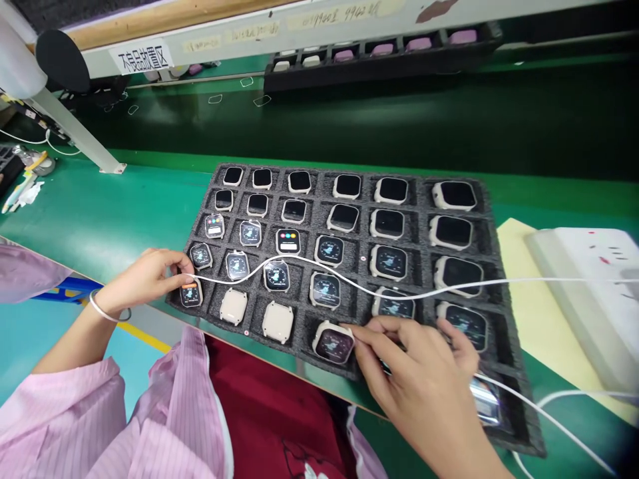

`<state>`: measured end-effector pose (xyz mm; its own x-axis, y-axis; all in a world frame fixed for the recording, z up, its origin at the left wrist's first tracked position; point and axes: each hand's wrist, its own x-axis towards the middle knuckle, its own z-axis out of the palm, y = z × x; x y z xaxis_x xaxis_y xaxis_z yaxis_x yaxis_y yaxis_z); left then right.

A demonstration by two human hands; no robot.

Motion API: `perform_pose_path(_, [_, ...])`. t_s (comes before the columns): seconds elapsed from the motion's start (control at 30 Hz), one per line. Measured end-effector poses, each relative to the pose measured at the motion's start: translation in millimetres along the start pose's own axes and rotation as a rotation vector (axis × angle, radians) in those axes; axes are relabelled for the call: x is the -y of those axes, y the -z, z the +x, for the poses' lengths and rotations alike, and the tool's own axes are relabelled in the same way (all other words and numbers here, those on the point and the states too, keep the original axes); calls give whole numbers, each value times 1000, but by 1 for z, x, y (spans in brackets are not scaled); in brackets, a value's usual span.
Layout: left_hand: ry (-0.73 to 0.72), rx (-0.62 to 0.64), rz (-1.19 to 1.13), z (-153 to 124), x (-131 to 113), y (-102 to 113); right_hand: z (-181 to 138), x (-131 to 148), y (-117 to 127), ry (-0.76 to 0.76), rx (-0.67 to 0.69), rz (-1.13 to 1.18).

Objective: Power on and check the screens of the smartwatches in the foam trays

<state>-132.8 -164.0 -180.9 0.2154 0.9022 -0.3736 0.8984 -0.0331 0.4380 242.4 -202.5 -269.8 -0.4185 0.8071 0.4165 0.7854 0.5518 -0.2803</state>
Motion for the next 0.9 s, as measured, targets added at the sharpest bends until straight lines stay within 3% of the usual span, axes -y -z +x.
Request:
perform_pose_path(0.1, [-85, -227, 102, -6, -12, -13, -1, 0, 0, -7, 8, 11])
perform_pose_path(0.23, [-392, -121, 111, -13, -32, -44, 0, 2, 1, -50, 11, 15])
perform_pose_path(0.37, [-448, -185, 368, -14, -47, -61, 0, 4, 3, -77, 38, 2])
perform_pose_path(0.47, [-485, -204, 504, -11, -54, -58, 1, 5, 6, -99, 64, -20])
perform_pose_path(0.6, [-559, -178, 497, -5, -55, -48, 3, 9, 9, -98, 74, -76])
perform_pose_path(0.73, [-503, -118, 218, 6, -37, -33, 3, 11, 11, -84, 91, -99])
perform_pose_path(0.9, [-399, 107, -18, 14, -23, -25, 3, 10, 10, -80, 88, -89])
